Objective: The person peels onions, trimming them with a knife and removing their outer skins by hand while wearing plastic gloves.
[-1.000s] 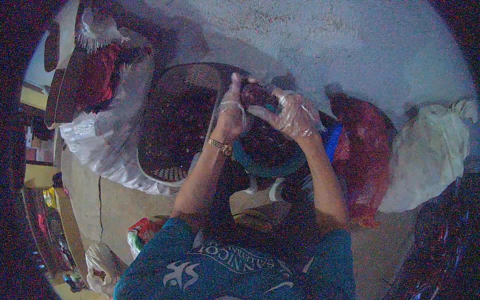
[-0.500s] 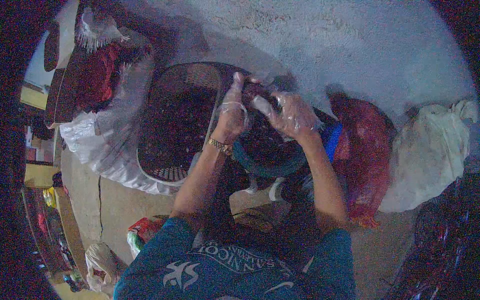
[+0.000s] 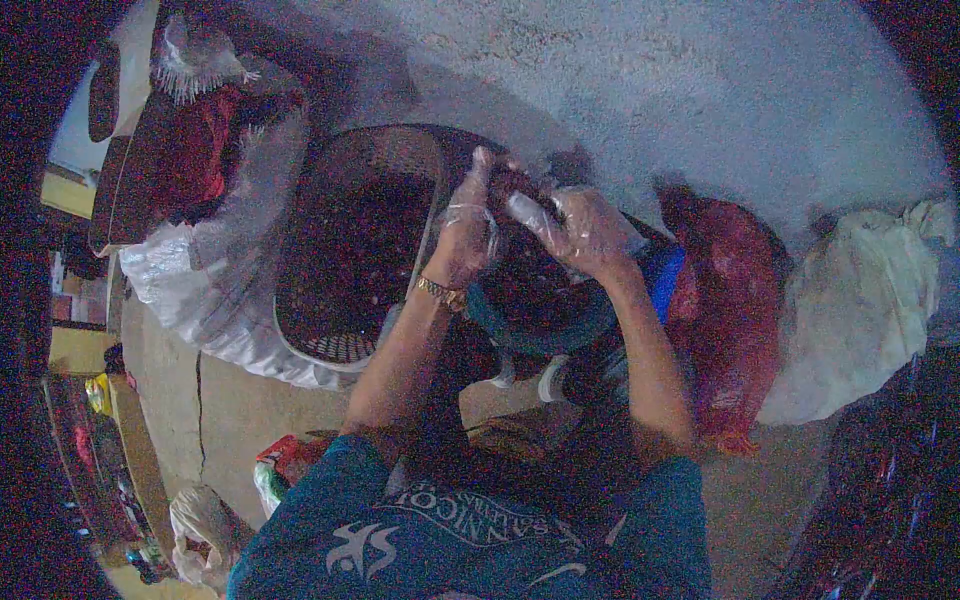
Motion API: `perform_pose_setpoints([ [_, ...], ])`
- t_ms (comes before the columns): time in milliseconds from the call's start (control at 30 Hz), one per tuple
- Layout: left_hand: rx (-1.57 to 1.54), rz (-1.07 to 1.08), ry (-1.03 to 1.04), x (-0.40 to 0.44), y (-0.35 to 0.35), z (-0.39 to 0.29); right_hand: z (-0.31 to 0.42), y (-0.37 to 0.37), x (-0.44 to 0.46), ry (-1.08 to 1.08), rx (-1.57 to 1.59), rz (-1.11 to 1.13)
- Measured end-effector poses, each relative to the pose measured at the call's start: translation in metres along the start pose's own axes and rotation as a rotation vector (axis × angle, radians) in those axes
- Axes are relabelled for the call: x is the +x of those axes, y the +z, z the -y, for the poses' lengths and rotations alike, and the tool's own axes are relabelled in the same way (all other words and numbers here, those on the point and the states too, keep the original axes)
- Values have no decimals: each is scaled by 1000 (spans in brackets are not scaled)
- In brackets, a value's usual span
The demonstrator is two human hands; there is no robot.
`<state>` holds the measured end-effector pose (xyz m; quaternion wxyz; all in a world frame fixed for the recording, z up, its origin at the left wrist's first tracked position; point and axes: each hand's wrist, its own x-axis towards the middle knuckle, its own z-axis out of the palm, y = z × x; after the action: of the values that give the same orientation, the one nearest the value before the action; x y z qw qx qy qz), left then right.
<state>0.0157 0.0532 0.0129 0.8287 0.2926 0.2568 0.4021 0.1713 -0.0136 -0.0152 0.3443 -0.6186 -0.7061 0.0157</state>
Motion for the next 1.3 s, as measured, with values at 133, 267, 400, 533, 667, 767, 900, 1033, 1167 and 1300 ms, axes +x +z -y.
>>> perform_pose_setpoints([
  [133,-32,-20,-81,-1,1,-4,32,-26,13,107,38,160],
  [267,-41,46,-68,-1,-7,-10,47,-37,18,83,-25,289],
  [400,-180,-16,-105,-4,0,-19,52,-39,15,57,28,290],
  [533,-140,-1,-130,-15,11,-29,53,-51,18,143,-108,245],
  [667,-26,58,-165,-8,4,-21,46,-50,19,110,4,100],
  [767,-26,115,-186,-4,1,-14,54,-54,18,146,32,108],
  [900,33,68,-197,-8,3,-16,56,-55,20,145,-58,172],
  [1033,22,87,-242,-5,0,-14,56,-54,20,75,-34,75],
  [1167,38,95,-249,-1,-5,-12,58,-56,20,114,-140,138],
  [1300,13,70,-268,-2,-4,-13,57,-53,21,63,-56,103],
])
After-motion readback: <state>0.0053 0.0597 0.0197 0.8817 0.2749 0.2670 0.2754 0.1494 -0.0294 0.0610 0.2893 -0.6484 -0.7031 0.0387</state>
